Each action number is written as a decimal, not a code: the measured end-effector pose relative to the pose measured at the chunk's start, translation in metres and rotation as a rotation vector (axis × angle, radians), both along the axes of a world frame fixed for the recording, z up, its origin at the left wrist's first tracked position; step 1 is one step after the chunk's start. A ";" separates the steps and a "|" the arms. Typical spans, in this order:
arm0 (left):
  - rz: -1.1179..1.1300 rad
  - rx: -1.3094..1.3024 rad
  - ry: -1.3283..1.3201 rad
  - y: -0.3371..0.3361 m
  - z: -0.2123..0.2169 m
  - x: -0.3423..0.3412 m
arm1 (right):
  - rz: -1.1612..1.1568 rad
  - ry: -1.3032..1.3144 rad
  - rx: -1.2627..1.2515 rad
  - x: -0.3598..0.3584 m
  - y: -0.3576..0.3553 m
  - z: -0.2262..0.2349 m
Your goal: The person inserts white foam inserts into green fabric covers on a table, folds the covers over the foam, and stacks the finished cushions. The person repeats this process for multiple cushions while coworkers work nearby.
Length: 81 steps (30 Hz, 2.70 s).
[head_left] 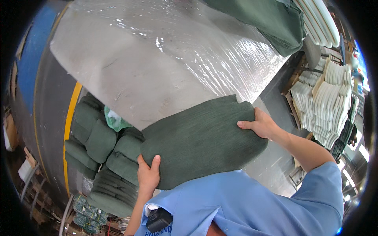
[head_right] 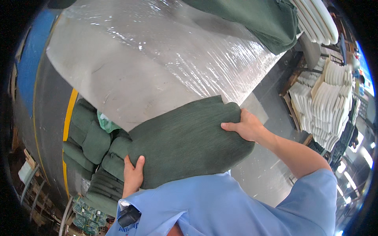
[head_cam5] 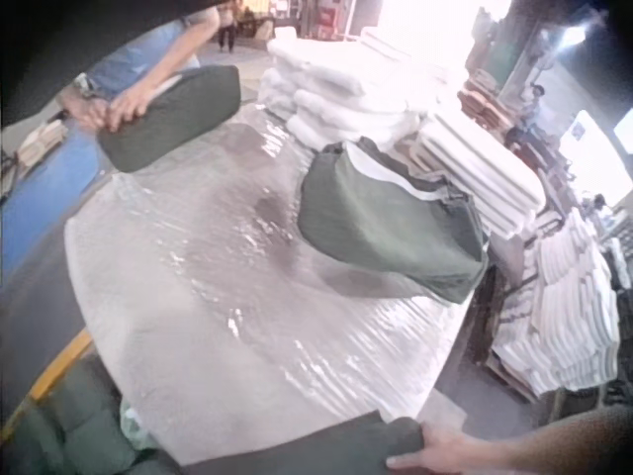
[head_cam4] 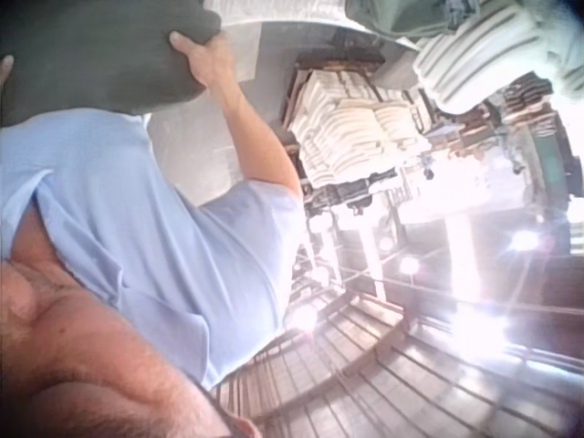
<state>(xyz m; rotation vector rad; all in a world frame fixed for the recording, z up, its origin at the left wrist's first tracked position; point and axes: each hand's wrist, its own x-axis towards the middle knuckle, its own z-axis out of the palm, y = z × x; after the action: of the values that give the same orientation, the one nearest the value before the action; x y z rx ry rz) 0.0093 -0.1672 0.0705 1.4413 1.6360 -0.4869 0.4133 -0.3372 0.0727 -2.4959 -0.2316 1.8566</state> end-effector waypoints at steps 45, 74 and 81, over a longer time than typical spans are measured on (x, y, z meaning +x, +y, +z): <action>0.171 0.263 -1.022 -0.022 -0.019 -0.045 | -1.072 0.095 1.299 -0.045 -0.084 -0.039; 0.063 0.268 -0.936 0.134 0.058 0.113 | -1.067 -0.011 1.367 -0.059 -0.098 0.027; 0.047 0.237 -1.469 0.149 0.147 0.239 | -1.038 -0.079 1.713 -0.121 -0.127 0.069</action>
<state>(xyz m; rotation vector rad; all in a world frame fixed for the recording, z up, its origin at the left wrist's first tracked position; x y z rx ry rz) 0.2485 -0.0182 0.2174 1.3136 0.4992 0.7202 0.2921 -0.4637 0.1414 -1.0045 -0.2530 0.4983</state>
